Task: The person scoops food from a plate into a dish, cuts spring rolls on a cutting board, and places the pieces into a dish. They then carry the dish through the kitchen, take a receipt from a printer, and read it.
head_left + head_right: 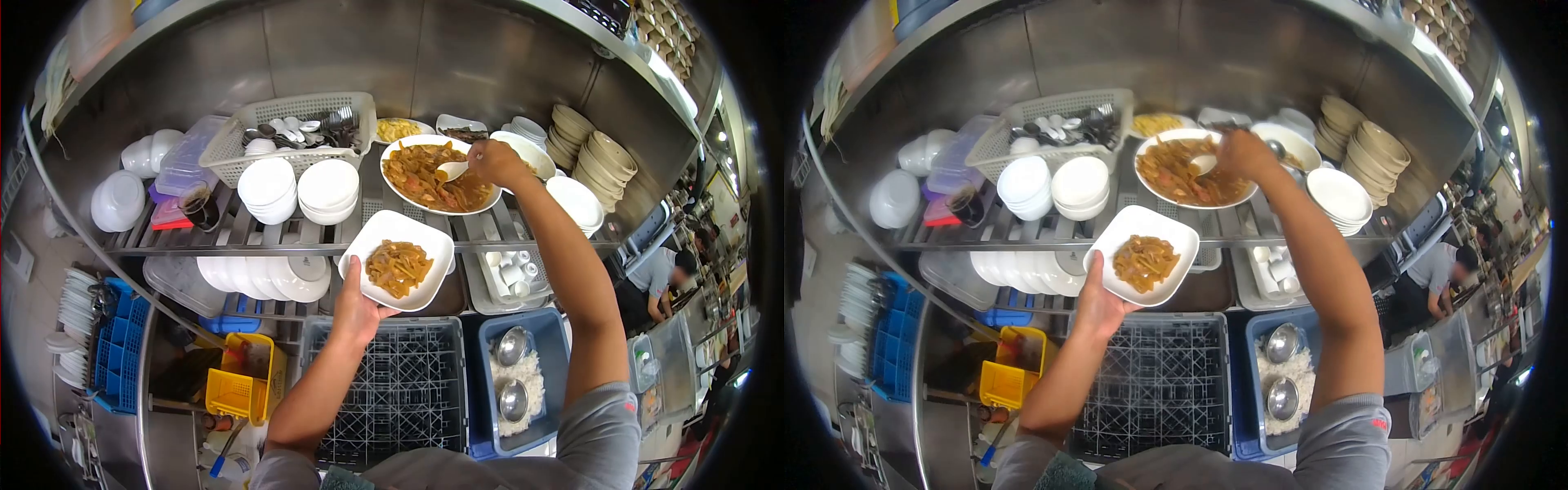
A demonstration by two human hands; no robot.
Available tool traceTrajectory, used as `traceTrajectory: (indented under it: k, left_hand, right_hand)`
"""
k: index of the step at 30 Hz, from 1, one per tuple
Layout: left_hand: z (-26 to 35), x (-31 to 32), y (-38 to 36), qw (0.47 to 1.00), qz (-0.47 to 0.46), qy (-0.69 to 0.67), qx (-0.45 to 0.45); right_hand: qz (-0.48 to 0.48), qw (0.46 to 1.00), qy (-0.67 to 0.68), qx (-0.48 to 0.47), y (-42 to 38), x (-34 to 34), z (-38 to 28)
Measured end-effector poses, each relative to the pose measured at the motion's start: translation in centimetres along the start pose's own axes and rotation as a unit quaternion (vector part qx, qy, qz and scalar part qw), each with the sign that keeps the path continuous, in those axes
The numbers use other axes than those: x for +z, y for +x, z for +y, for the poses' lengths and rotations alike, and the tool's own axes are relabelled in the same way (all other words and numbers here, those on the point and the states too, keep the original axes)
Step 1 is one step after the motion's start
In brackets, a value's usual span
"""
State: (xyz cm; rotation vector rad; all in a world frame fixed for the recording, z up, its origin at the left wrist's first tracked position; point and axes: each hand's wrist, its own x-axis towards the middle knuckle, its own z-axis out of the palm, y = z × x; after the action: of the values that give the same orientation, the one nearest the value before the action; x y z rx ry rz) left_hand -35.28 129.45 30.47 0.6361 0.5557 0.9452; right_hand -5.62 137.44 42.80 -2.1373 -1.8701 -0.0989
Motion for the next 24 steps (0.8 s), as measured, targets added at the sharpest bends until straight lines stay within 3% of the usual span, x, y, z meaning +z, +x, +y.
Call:
traceTrajectory:
  k: [4, 7, 10, 16, 19, 22, 24]
  left_hand:
    - [0.0, 0.4, -0.1, 1.0, -0.002, 0.0, -0.012]
    - [0.1, 0.4, -0.2, 1.0, -0.018, -0.002, -0.017]
    - [-0.2, 0.5, -0.1, 1.0, -0.02, -0.012, -0.019]
    - [-0.5, 0.0, -0.3, 0.999, -0.026, -0.013, -0.024]
    - [-0.6, -0.1, -0.4, 0.999, -0.024, -0.015, -0.022]
    - [-0.8, -0.3, -0.3, 0.999, -0.03, -0.016, -0.022]
    - [-0.8, -0.3, -0.1, 0.999, -0.03, -0.016, -0.023]
  right_hand:
    - [-0.029, 0.997, 0.038, -0.068, -0.8, -1.4, -0.1]
    - [-0.13, 0.988, 0.045, -0.067, -0.9, -2.5, -1.0]
    - [-0.164, 0.982, 0.093, -0.025, -1.2, -2.4, -1.9]
    - [-0.103, 0.994, 0.017, -0.032, 1.1, 1.4, -0.2]
    - [-0.071, 0.997, 0.015, 0.008, 2.5, 3.1, 1.1]
    - [-0.03, 0.995, -0.058, -0.073, 3.9, 5.4, 2.1]
    - [-0.034, 0.996, -0.07, -0.051, 4.1, 5.4, 1.8]
